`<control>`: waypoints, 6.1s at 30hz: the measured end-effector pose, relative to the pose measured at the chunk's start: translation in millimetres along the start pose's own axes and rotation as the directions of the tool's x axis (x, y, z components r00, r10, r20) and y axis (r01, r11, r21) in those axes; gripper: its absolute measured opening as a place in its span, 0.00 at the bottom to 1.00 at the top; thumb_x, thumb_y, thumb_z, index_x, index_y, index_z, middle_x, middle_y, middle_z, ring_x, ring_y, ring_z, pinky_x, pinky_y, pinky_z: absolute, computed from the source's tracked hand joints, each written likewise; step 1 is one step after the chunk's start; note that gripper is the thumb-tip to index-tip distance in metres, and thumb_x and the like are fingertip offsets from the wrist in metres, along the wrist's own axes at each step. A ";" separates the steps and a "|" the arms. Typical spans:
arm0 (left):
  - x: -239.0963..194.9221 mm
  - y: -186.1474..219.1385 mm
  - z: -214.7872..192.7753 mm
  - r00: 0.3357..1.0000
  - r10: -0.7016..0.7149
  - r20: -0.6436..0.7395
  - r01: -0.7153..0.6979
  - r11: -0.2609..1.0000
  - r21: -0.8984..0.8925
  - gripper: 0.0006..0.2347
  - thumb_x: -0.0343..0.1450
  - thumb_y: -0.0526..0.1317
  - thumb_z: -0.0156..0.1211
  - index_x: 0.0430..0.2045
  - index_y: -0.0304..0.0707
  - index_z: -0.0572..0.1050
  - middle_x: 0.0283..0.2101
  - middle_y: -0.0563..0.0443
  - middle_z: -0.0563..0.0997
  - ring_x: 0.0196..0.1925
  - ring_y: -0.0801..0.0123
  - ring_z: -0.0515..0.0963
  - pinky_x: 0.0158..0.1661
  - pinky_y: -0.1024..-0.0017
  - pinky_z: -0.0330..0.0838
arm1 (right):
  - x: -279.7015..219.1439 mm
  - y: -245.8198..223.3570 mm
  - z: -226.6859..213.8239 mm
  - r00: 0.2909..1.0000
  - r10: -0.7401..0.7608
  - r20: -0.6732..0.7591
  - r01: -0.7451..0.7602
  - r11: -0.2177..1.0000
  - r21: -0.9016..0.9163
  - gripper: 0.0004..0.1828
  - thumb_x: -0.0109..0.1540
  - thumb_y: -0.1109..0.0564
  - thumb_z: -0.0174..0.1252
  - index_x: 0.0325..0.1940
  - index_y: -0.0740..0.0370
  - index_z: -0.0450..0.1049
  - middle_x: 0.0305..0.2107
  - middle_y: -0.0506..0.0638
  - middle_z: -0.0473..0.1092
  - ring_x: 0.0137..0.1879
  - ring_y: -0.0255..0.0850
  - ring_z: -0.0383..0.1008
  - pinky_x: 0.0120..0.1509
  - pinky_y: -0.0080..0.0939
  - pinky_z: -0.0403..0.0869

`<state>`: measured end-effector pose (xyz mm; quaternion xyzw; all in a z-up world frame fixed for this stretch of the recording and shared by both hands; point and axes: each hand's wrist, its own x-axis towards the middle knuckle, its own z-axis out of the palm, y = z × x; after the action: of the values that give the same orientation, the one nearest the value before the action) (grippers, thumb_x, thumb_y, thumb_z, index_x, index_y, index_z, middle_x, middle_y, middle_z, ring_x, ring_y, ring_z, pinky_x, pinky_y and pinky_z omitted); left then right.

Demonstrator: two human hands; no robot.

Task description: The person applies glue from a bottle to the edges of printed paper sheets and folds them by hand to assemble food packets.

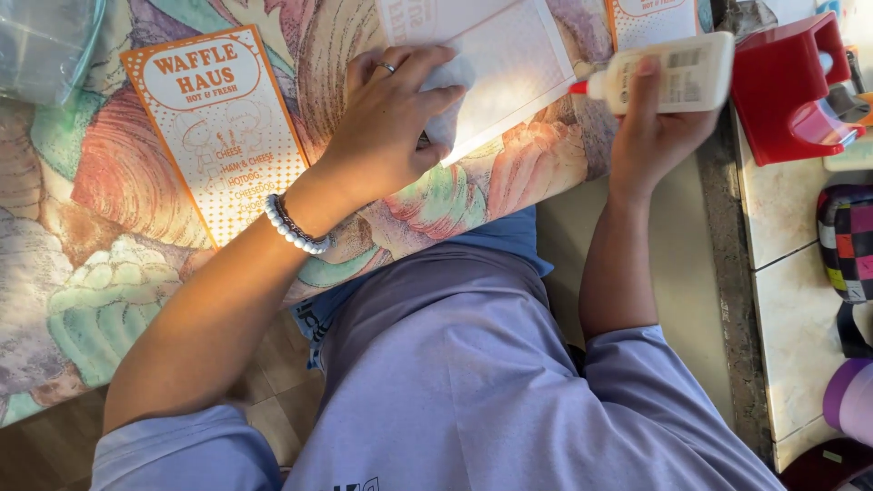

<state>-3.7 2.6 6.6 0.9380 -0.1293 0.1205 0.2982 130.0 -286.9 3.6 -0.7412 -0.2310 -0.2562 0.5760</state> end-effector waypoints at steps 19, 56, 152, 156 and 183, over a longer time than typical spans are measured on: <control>34.2 45.0 -52.7 0.840 -0.151 -0.520 -0.029 0.946 -0.322 0.25 0.78 0.60 0.40 0.46 0.28 0.63 0.49 0.38 0.69 0.49 0.54 0.75 0.51 0.62 0.72 | -38.4 11.3 -251.2 0.747 0.550 -0.374 -0.552 0.826 0.113 0.24 0.65 0.66 0.70 0.54 0.51 0.63 0.40 0.48 0.67 0.39 0.36 0.74 0.35 0.36 0.77; -14.8 101.1 -9.8 0.823 -0.562 -0.084 0.028 0.189 -0.982 0.10 0.69 0.33 0.68 0.28 0.43 0.68 0.28 0.62 0.65 0.33 0.81 0.66 0.39 0.81 0.61 | -6.2 -121.0 30.6 0.949 0.218 0.229 -0.309 0.785 0.537 0.50 0.70 0.71 0.67 0.86 0.56 0.42 0.23 0.50 0.66 0.29 0.30 0.51 0.38 0.34 0.56; -38.5 117.6 -70.6 0.600 -0.654 -0.460 -0.022 0.562 -0.827 0.05 0.74 0.38 0.64 0.36 0.35 0.79 0.28 0.55 0.80 0.34 0.82 0.75 0.41 0.82 0.68 | 22.8 -148.9 -4.5 0.971 -0.036 0.235 -0.042 0.948 0.316 0.35 0.65 0.70 0.67 0.74 0.73 0.59 0.64 0.61 0.70 0.46 0.48 0.81 0.54 0.35 0.75; -38.0 118.0 -72.1 0.603 -0.642 -0.474 -0.038 0.570 -0.821 0.04 0.74 0.36 0.64 0.36 0.34 0.80 0.25 0.58 0.77 0.32 0.83 0.71 0.41 0.81 0.66 | 21.3 -145.7 -5.8 0.971 -0.009 0.239 -0.069 0.946 0.317 0.39 0.65 0.72 0.68 0.76 0.71 0.56 0.63 0.63 0.71 0.47 0.51 0.82 0.59 0.36 0.76; -56.9 85.5 -36.1 0.922 -0.092 -0.376 0.047 0.991 -0.127 0.21 0.71 0.25 0.45 0.62 0.21 0.65 0.68 0.29 0.68 0.72 0.39 0.67 0.75 0.46 0.49 | 24.8 -74.1 46.4 0.801 0.192 0.567 -0.277 0.958 0.067 0.03 0.69 0.66 0.65 0.45 0.64 0.78 0.15 0.39 0.47 0.23 0.27 0.43 0.30 0.29 0.45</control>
<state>-89.3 -33.8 63.1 0.8818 -0.0423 0.2822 0.3754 107.0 -223.6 64.6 -0.7617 -0.3126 0.0610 0.5643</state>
